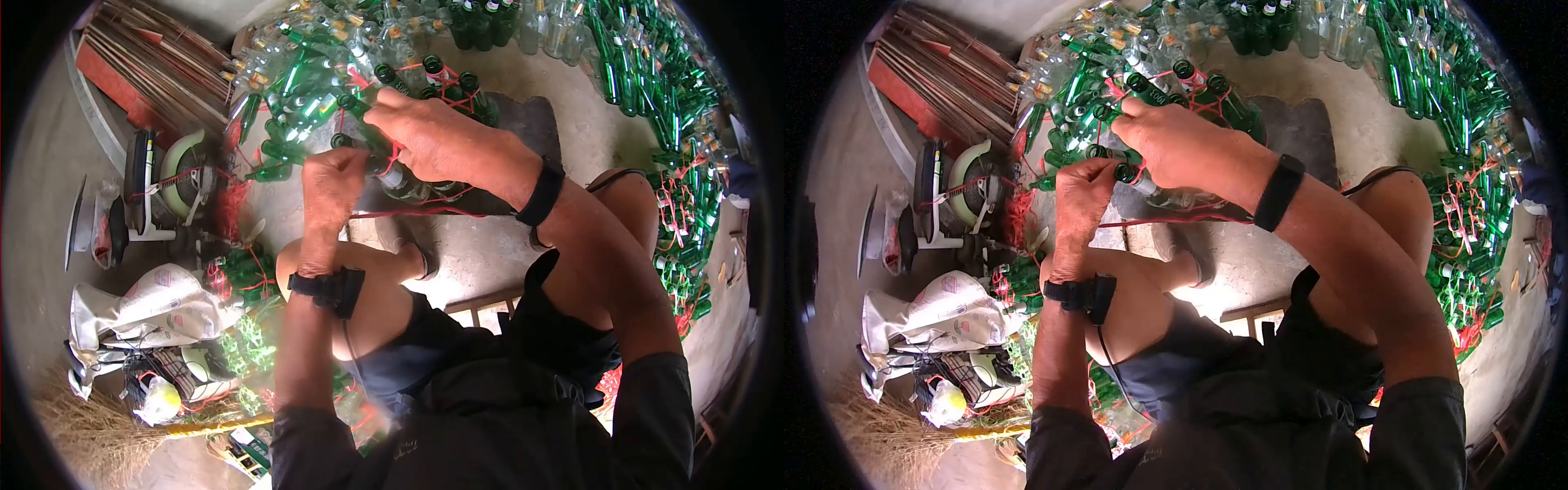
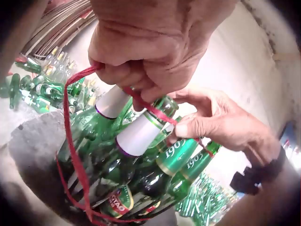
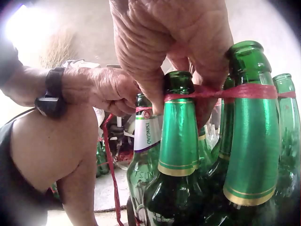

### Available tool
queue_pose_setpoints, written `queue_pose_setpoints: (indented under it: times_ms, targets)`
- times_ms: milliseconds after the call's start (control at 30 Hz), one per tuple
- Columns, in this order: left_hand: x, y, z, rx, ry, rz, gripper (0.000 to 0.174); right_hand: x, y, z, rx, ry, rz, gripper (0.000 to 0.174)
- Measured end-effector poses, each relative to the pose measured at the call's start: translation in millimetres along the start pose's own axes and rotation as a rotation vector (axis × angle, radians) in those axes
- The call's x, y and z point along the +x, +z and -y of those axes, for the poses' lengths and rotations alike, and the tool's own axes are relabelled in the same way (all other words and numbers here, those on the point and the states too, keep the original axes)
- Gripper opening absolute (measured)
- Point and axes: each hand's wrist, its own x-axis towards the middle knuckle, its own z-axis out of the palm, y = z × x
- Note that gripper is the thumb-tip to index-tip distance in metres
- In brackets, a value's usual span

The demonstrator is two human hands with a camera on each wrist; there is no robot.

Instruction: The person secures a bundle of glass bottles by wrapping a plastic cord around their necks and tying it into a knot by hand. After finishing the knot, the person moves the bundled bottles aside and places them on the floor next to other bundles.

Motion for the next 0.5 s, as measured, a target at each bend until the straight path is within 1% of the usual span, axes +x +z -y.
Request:
queue_pose_setpoints:
  times_ms: [33,67,133,167,233,267,333,367,400,433,467,500]
  targets:
    - [-3,0,0,-0.018,-0.055,0.003,0.015,-2,0,-1,0.000,0.003,0.000,0.050]
    - [-7,1,0,-0.017,-0.058,0.002,0.015,-3,2,-1,0.010,-0.014,-0.022,0.052]
    - [-10,4,-9,-0.159,-0.191,-0.069,0.015,-2,3,-3,0.016,-0.037,-0.048,0.053]
    - [-13,7,-5,-0.159,-0.191,-0.071,0.015,-2,4,-3,0.010,-0.036,-0.045,0.053]
    - [-17,15,2,-0.304,-0.134,-0.175,0.017,-3,3,-3,0.001,-0.039,-0.041,0.053]
    - [-20,20,5,-0.307,-0.133,-0.179,0.017,-3,3,-4,0.002,-0.039,-0.033,0.052]
    - [-26,27,2,-0.474,-0.188,-0.296,0.017,-4,1,-1,0.003,-0.045,-0.022,0.051]
    - [-28,29,1,-0.476,-0.188,-0.304,0.017,-5,0,1,0.021,-0.004,-0.011,0.052]
    - [-31,30,-2,-0.499,-0.278,-0.320,0.017,-5,-1,4,0.038,0.035,0.002,0.052]
    - [-32,30,-3,-0.525,-0.367,-0.336,0.016,-5,0,3,0.035,0.026,0.008,0.052]
    - [-33,31,5,-0.605,-0.378,-0.302,0.017,-5,0,1,0.032,0.022,-0.003,0.053]
    - [-33,31,5,-0.613,-0.378,-0.312,0.017,-5,-2,2,0.029,0.017,-0.013,0.054]
